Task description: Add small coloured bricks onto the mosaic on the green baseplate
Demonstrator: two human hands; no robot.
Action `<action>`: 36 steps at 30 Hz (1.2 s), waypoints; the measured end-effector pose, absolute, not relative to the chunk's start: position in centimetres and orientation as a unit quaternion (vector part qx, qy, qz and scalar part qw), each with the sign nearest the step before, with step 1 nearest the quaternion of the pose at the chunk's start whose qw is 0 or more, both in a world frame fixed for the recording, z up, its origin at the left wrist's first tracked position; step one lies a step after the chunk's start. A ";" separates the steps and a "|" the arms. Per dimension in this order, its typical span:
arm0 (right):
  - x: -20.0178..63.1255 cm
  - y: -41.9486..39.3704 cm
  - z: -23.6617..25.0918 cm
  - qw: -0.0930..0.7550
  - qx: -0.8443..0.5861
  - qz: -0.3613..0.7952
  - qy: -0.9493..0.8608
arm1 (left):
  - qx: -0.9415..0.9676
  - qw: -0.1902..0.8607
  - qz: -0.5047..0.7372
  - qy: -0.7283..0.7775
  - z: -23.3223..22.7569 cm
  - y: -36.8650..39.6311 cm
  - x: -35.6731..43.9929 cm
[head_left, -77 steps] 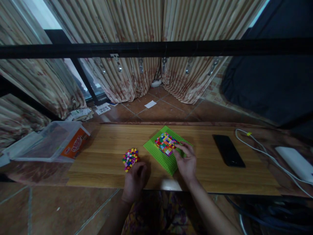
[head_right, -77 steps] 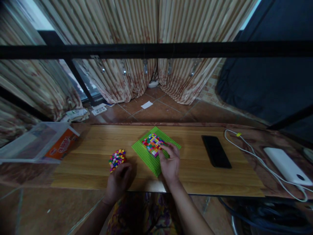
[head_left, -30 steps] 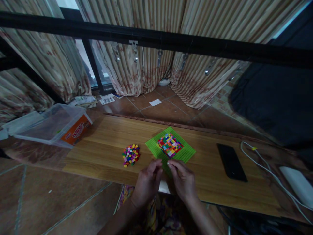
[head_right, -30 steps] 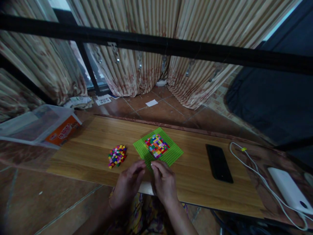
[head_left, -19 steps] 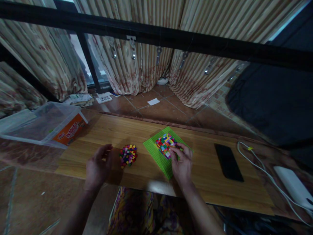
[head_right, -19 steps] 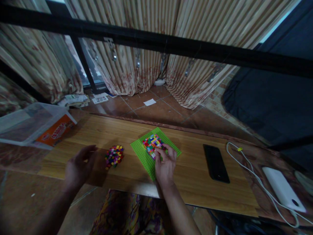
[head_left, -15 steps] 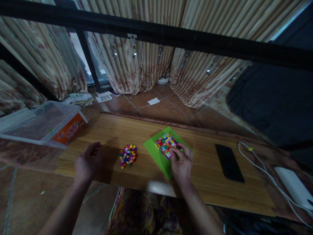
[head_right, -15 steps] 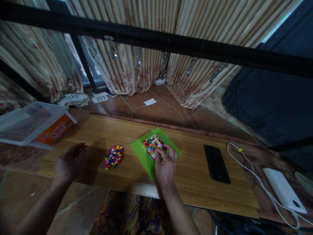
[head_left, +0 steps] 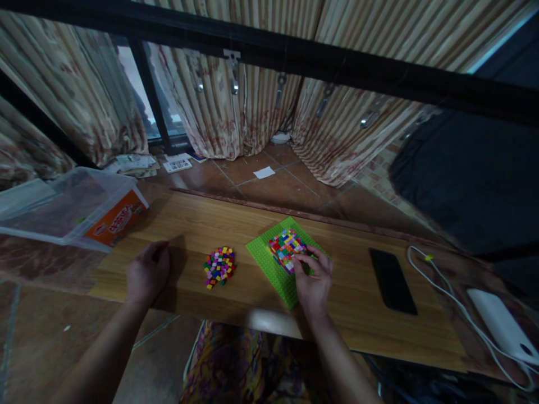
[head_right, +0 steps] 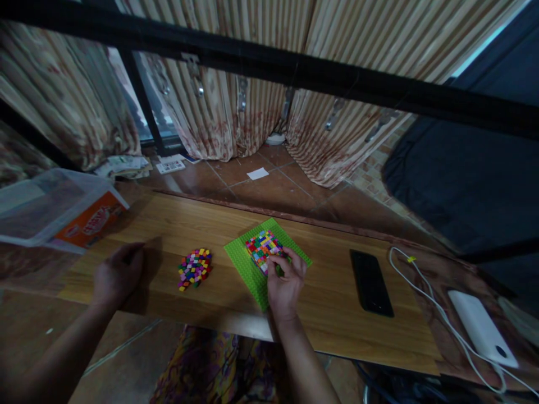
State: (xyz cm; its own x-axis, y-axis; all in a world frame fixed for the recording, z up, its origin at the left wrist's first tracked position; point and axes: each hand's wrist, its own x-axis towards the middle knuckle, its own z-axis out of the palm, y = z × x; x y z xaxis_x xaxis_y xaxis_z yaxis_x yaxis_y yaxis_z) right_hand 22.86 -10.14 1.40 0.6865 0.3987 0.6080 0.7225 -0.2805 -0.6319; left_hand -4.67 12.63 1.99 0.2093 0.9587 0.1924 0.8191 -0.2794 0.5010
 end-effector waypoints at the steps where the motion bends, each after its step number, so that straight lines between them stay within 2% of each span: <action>1: 22.9 -10.2 1.4 0.476 -0.782 -0.166 -0.365 | 0.765 0.145 0.239 0.580 2.0 12.6 -4.7; 12: 22.9 -10.7 1.8 0.436 -0.780 -0.143 -0.426 | 0.774 0.119 0.251 0.568 1.1 12.9 -4.8; 36: 23.4 -10.5 1.4 0.433 -0.778 -0.145 -0.431 | 0.784 0.116 0.238 0.562 1.1 13.1 -4.7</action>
State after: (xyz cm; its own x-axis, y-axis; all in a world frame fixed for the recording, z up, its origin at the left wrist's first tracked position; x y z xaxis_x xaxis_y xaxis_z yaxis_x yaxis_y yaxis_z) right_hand 23.42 -10.49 1.39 0.5868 0.5450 0.5989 0.7962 -0.2539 -0.5492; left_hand -4.73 13.05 1.14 0.2561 0.9356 0.2430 0.8254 -0.3425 0.4488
